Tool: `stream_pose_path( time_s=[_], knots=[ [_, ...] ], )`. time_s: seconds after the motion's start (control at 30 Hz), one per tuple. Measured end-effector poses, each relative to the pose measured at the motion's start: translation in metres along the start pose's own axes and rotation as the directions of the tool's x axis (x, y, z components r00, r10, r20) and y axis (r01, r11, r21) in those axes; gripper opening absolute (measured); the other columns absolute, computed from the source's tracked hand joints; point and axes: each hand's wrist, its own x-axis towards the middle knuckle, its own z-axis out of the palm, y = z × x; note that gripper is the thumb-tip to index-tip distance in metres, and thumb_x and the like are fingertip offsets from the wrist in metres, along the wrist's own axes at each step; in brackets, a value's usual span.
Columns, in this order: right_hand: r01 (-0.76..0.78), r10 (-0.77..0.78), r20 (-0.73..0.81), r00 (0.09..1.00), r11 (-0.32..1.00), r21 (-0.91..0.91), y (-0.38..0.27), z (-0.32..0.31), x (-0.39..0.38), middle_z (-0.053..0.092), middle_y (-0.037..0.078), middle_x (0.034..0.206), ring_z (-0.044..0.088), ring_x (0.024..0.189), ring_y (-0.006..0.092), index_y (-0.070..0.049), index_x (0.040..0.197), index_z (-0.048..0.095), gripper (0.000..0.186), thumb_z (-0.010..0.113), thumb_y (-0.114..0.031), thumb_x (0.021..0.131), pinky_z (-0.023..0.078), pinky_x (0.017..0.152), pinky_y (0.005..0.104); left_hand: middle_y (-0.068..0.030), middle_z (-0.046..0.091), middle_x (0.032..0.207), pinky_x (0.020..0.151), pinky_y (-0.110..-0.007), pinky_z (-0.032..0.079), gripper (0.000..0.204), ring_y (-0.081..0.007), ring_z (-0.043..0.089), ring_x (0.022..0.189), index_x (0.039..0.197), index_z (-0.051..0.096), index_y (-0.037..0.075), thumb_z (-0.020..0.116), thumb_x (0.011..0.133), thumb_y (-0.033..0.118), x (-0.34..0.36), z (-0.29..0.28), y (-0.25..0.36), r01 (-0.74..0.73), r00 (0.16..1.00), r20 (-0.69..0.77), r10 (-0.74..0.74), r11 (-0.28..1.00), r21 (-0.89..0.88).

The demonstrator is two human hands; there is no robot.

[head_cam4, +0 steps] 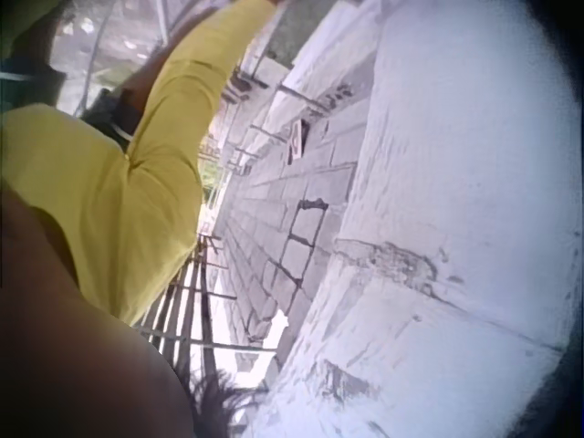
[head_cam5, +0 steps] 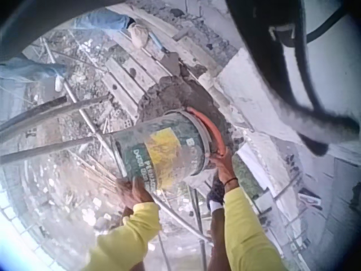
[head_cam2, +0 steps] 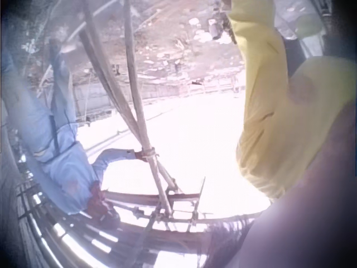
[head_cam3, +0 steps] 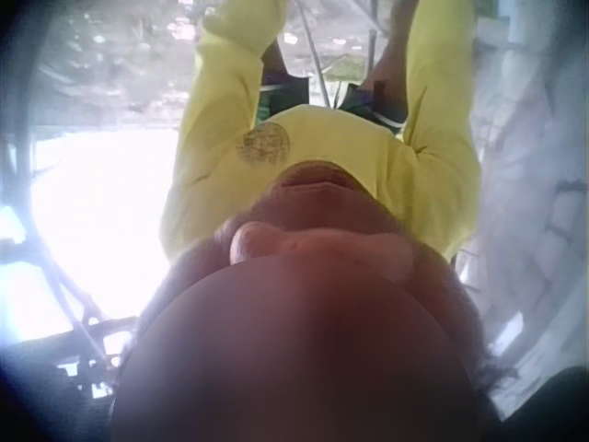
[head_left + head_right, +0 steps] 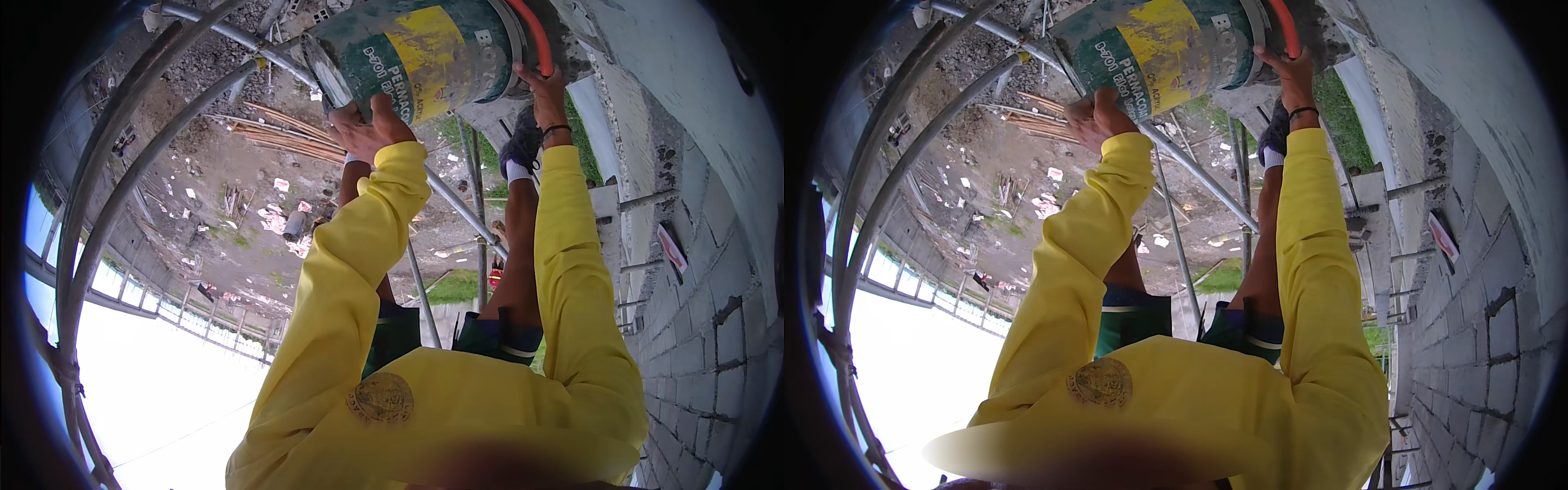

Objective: The person scoops mortar with a trowel and applies it to the top of a cinder block wall, then places a cinder block and taps it into position. The person repeats this process, adding mortar and blocks to extend the wall.

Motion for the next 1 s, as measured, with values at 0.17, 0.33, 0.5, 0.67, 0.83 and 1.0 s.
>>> stream_pose_path(
  time_s=[0.17,0.33,0.5,0.67,0.83,1.0],
  knots=[
    [0.068,-0.057,-0.115,0.992,0.993,0.093,0.018,-0.016,0.047,0.046,-0.001,0.097,0.047,0.086,0.0122,-0.003,0.110,0.054,0.075,0.098,-0.044,0.065,0.044,0.078,0.0283,-0.0159,0.058,0.103,0.096,-0.043,0.049,0.047,-0.0289,0.062,0.103,0.112,0.065,-0.006,0.073,0.076,0.023,-0.051,-0.004,0.058,-0.102,0.908,0.382,0.171,0.975,-0.196],
    [0.049,-0.044,-0.190,0.981,0.999,0.018,0.058,-0.028,0.078,0.052,0.001,0.101,0.048,0.087,0.0157,0.001,0.125,0.057,0.078,0.093,-0.046,0.073,0.044,0.080,0.0324,-0.0142,0.070,0.106,0.090,-0.032,0.052,0.032,-0.0219,0.068,0.100,0.110,0.072,-0.005,0.073,0.082,0.010,-0.007,-0.004,0.037,0.201,0.620,0.760,0.194,0.897,-0.394],
    [0.102,-0.127,-0.188,0.974,0.985,-0.138,0.078,-0.025,0.079,0.055,0.004,0.092,0.051,0.082,0.0173,0.002,0.119,0.062,0.056,0.082,-0.039,0.087,0.045,0.077,0.0360,-0.0103,0.071,0.111,0.093,-0.035,0.047,0.049,-0.0212,0.064,0.103,0.123,0.069,0.001,0.081,0.085,0.030,0.122,0.011,-0.010,-0.005,0.931,0.358,0.074,0.982,-0.189],
    [0.038,-0.027,-0.142,0.990,0.996,0.080,0.055,-0.019,0.068,0.058,0.004,0.094,0.053,0.084,0.0174,0.000,0.115,0.062,0.051,0.082,-0.037,0.087,0.046,0.079,0.0359,-0.0163,0.066,0.126,0.107,-0.040,0.042,0.072,-0.0320,0.062,0.115,0.145,0.054,0.001,0.065,0.097,0.052,0.142,0.032,-0.044,0.597,0.716,0.578,-0.392,0.773,-0.215],
    [-0.051,0.119,-0.209,0.971,0.951,0.304,0.039,-0.004,0.054,0.059,0.006,0.107,0.055,0.099,0.0186,0.001,0.121,0.055,0.061,0.087,-0.034,0.083,0.044,0.093,0.0354,-0.0156,0.068,0.123,0.100,-0.038,0.048,0.071,-0.0301,0.063,0.108,0.134,0.063,-0.003,0.070,0.092,0.053,0.138,0.073,-0.051,0.522,0.809,0.530,-0.255,0.728,-0.445],
    [0.075,0.036,-0.235,0.971,0.891,0.448,0.049,0.024,0.020,0.053,0.011,0.123,0.050,0.112,0.0207,0.003,0.131,0.045,0.078,0.089,-0.035,0.080,0.037,0.105,0.0354,-0.0160,0.069,0.121,0.100,-0.033,0.046,0.062,-0.0249,0.062,0.105,0.124,0.072,-0.004,0.070,0.090,0.048,0.149,0.061,-0.043,0.323,0.901,0.409,-0.145,0.853,-0.410]
  ],
)
